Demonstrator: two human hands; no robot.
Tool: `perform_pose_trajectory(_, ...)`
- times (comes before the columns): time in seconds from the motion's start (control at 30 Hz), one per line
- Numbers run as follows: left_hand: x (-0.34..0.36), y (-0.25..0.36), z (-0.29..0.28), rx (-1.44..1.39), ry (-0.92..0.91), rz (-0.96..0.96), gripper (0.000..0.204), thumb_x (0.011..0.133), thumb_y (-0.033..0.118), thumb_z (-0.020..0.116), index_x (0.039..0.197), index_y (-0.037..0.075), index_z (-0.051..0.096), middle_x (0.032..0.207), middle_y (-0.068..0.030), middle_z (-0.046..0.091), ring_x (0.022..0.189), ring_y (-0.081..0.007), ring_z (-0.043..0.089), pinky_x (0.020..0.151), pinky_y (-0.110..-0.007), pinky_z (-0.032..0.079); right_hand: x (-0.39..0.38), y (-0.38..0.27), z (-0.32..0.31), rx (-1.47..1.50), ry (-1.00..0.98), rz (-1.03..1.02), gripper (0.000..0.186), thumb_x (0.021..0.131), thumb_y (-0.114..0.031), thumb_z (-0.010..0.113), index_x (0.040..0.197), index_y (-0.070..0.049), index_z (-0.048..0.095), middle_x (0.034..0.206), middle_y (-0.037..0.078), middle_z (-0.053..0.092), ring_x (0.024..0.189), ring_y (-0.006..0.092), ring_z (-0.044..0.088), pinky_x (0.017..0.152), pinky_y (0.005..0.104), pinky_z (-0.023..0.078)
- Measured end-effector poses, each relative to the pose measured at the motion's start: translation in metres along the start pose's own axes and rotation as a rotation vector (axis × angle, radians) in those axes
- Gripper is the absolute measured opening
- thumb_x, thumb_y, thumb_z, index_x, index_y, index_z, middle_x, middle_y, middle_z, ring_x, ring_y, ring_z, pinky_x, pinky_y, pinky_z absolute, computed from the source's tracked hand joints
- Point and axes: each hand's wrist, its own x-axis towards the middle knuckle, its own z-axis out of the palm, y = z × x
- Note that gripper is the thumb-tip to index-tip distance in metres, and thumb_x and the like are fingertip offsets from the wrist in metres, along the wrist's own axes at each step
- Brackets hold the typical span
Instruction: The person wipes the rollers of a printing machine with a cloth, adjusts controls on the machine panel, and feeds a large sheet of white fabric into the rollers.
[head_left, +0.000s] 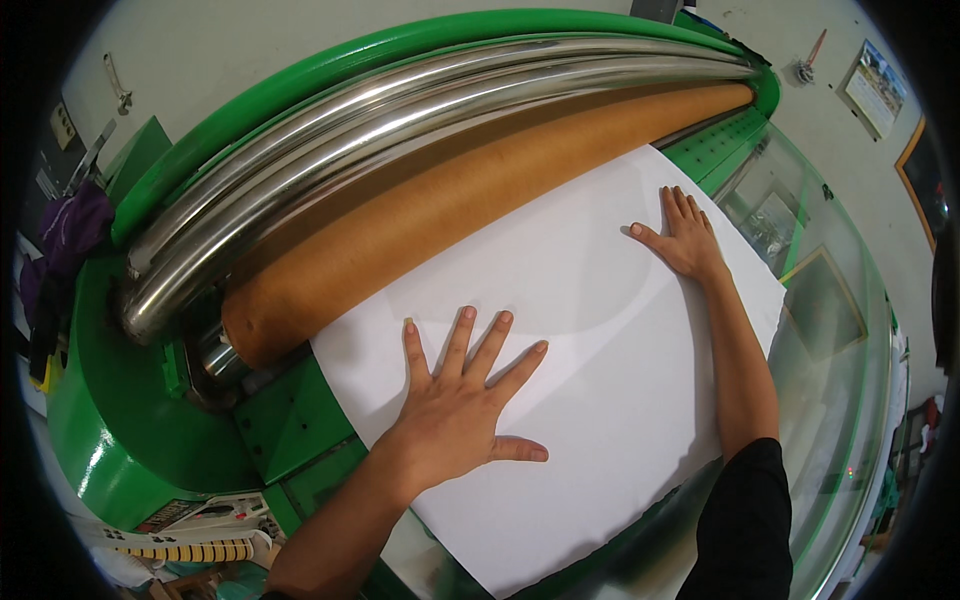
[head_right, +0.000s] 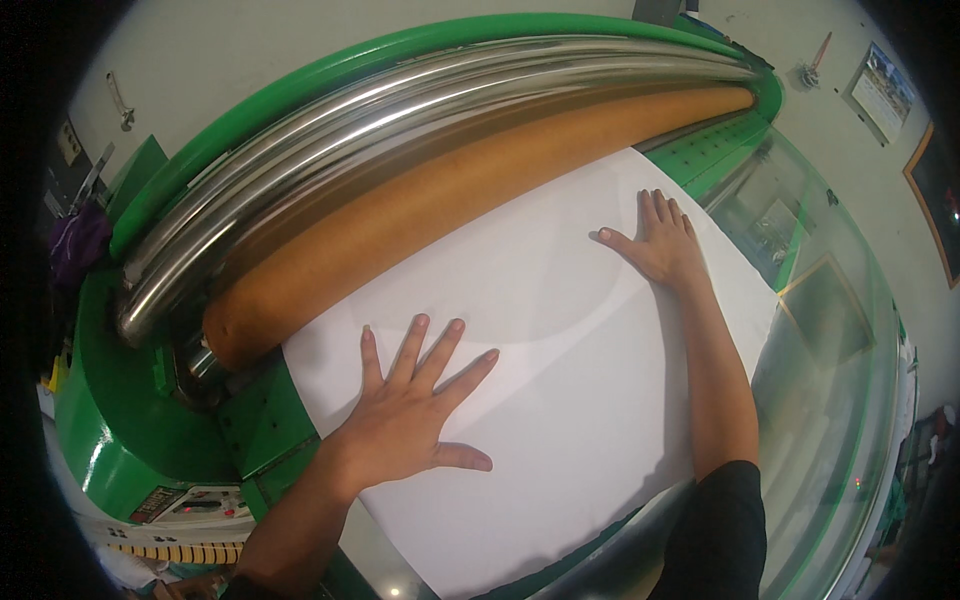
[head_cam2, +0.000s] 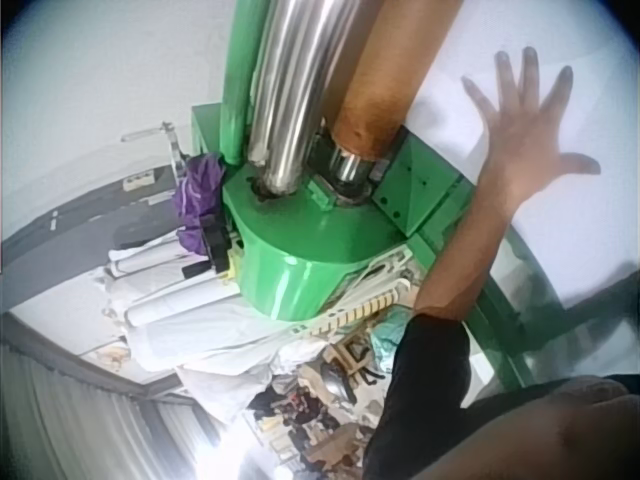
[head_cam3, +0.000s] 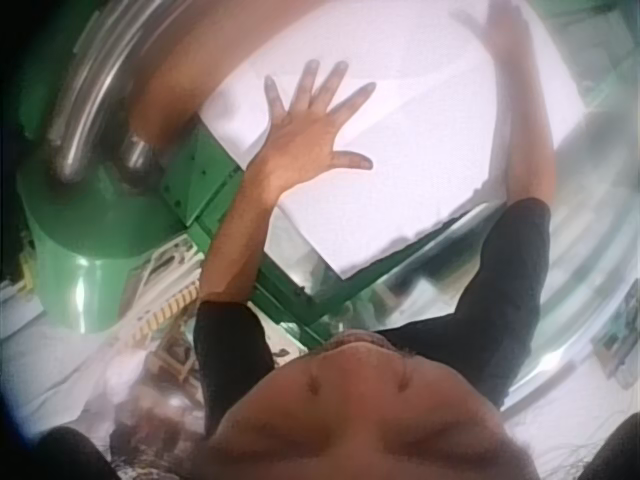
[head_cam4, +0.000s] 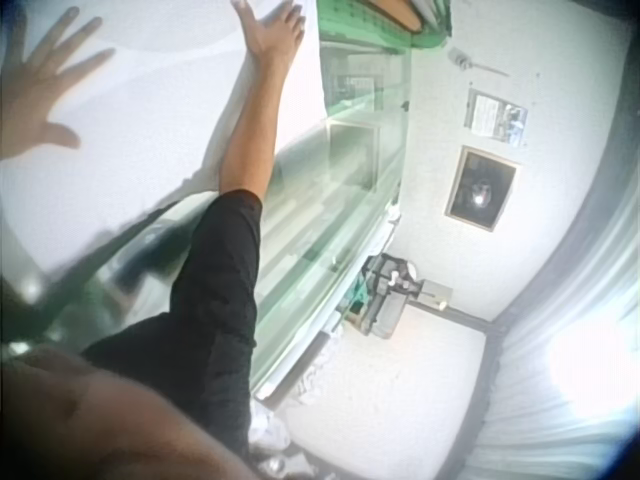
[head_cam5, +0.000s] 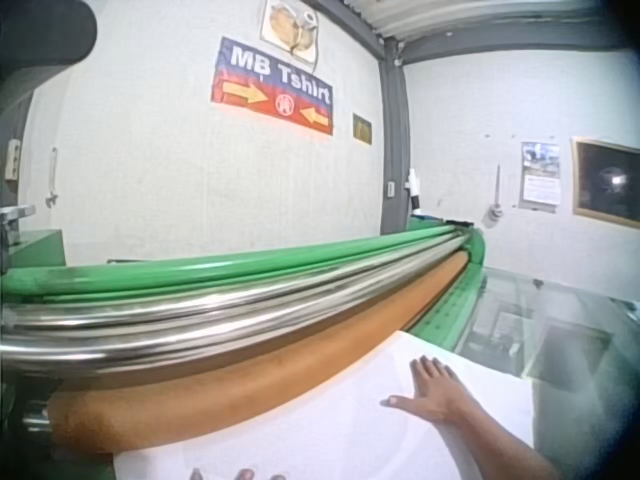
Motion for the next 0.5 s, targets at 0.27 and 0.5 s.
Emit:
perform_pose_trajectory(0.27,-0.0009,-0.0011,-0.0001,0.010,-0.009,-0.010,0.114,0.081,0.085,0.063,0.170,0.025,0.024,0.177,-0.0216,0.007,0.162,-0.0492,-0.003,0.119,-0.082,-0.001,0.0021,-0.0046,-0.0007,0.017,0.005,0.000,0.128,0.080,-0.095,0.050,0.168,-0.004,0.025,0.174,0.022,0.022,0.163,0.0390,0.016,0.132,0.0498,0.018)
perform_pose_trajectory(0.5,-0.0019,-0.0005,-0.0012,0.018,-0.026,-0.022,0.115,0.082,0.086,0.061,0.171,0.023,0.023,0.177,-0.0217,0.006,0.162,-0.0493,-0.003,0.119,-0.082,-0.001,0.0039,-0.0081,-0.0004,0.028,0.015,-0.001,0.129,0.080,-0.095,0.050,0.168,-0.003,0.025,0.174,0.023,0.022,0.163,0.0399,0.016,0.132,0.0500,0.018)
